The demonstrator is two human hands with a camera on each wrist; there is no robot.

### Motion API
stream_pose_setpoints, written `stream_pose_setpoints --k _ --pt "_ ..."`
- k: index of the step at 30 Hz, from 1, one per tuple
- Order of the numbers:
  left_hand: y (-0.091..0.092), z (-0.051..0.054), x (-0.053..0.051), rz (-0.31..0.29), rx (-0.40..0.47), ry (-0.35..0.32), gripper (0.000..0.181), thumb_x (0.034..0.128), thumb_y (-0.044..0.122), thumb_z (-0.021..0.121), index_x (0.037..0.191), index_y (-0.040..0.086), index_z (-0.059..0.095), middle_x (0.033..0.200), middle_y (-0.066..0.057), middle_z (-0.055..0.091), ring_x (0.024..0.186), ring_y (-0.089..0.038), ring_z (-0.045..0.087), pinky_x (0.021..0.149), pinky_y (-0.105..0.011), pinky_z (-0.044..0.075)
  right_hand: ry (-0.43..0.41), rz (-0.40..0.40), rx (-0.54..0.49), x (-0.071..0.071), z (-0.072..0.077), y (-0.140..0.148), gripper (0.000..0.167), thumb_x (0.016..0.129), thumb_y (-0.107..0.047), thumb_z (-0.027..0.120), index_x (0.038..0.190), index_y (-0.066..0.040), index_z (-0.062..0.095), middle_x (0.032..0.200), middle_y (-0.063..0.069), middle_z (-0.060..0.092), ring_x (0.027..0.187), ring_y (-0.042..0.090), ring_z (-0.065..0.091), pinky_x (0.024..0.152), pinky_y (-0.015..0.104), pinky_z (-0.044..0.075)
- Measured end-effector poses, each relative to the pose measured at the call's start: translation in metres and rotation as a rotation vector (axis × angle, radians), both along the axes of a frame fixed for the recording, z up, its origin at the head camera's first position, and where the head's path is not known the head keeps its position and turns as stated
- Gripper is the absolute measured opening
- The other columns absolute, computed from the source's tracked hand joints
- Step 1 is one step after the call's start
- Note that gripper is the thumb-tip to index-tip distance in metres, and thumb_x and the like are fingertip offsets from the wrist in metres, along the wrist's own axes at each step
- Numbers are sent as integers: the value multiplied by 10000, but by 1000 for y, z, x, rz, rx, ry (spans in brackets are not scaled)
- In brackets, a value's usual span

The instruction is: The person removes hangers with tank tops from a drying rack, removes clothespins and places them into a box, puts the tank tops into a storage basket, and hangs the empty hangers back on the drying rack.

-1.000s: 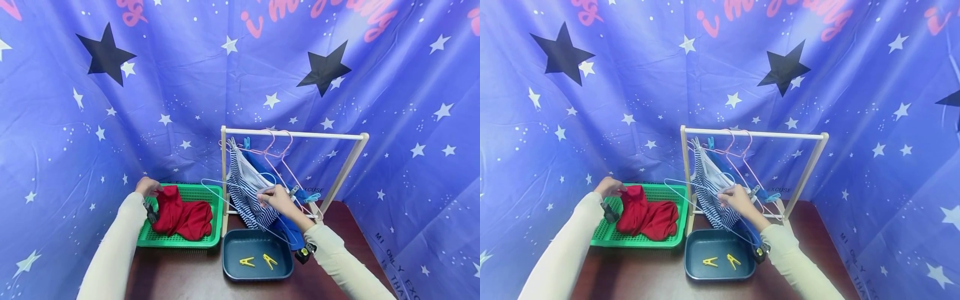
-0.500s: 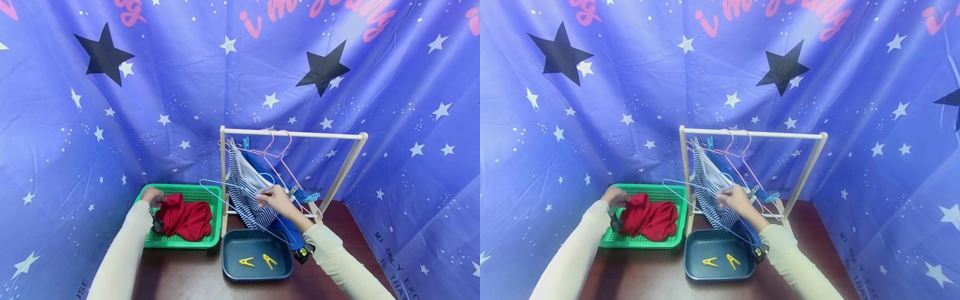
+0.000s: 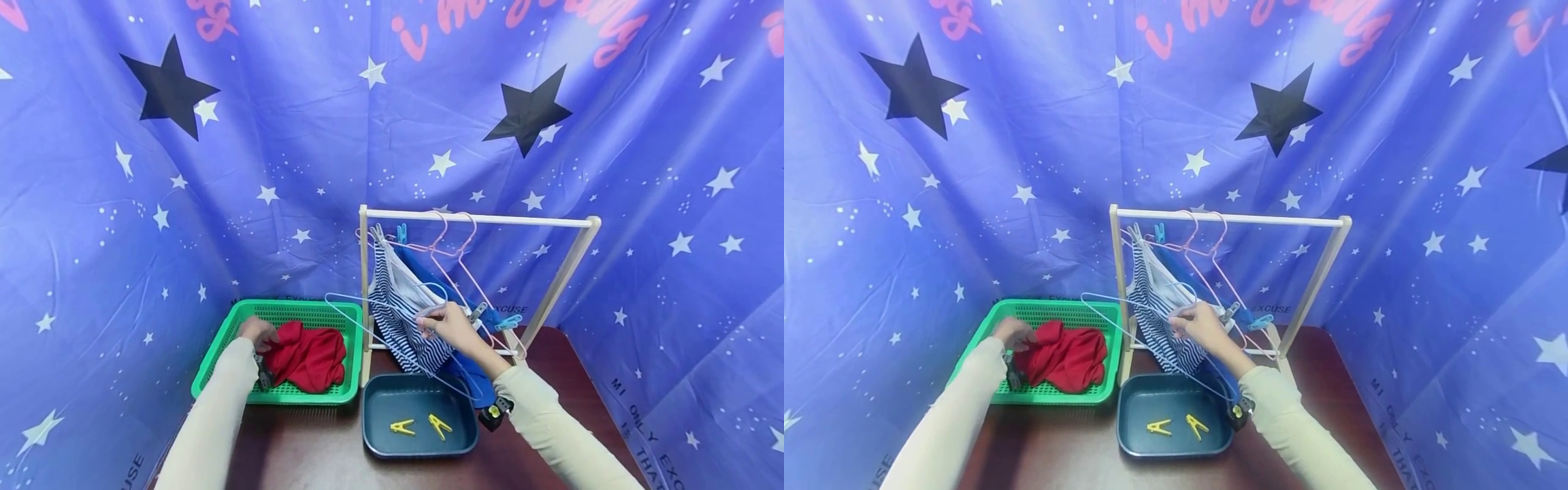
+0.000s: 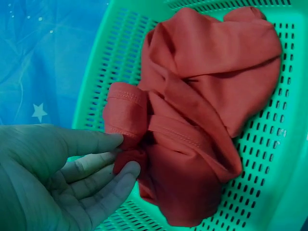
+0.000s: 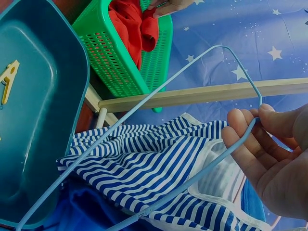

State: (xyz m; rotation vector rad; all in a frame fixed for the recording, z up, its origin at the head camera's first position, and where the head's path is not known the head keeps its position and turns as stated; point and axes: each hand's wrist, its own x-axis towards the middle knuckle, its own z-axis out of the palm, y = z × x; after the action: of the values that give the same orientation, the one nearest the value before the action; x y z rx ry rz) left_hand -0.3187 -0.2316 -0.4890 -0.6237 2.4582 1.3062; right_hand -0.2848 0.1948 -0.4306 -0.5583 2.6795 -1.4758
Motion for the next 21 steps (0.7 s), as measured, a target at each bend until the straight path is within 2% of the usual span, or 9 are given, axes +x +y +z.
stream_pose_setpoints --k 4,8,11,16,21 --pt "2 -6 1 3 -8 -4 252 860 -13 696 1090 -113 668 853 -129 660 682 -226 665 717 -347 622 -11 0 -2 -1 0 0 225 984 -75 658 1031 130 740 776 158 749 691 363 728 613 253 592" --pt "5 -12 2 2 -44 -13 272 856 -8 698 1098 -125 659 892 -180 685 657 -207 663 684 -319 615 -1 -3 0 1 2 0 229 984 -75 658 1039 132 738 793 197 749 699 387 725 616 262 591" --pt "7 -16 2 7 -77 -29 288 861 8 703 1100 -144 647 922 -217 682 635 -198 666 653 -295 607 8 0 2 1 3 -1 234 986 -80 658 1041 133 737 791 220 745 678 338 726 614 269 587" --pt "10 -21 3 2 -77 -28 280 855 0 693 1088 -151 654 912 -227 690 628 -220 680 628 -302 605 11 2 -12 0 2 0 228 983 -74 660 1039 134 736 750 213 736 649 271 719 594 265 578" --pt "10 -26 2 -23 -85 -31 312 845 4 693 1099 -168 633 932 -263 669 649 -242 700 639 -311 611 5 -2 -20 -1 1 0 223 980 -72 665 1036 131 739 741 208 736 671 344 724 587 298 584"
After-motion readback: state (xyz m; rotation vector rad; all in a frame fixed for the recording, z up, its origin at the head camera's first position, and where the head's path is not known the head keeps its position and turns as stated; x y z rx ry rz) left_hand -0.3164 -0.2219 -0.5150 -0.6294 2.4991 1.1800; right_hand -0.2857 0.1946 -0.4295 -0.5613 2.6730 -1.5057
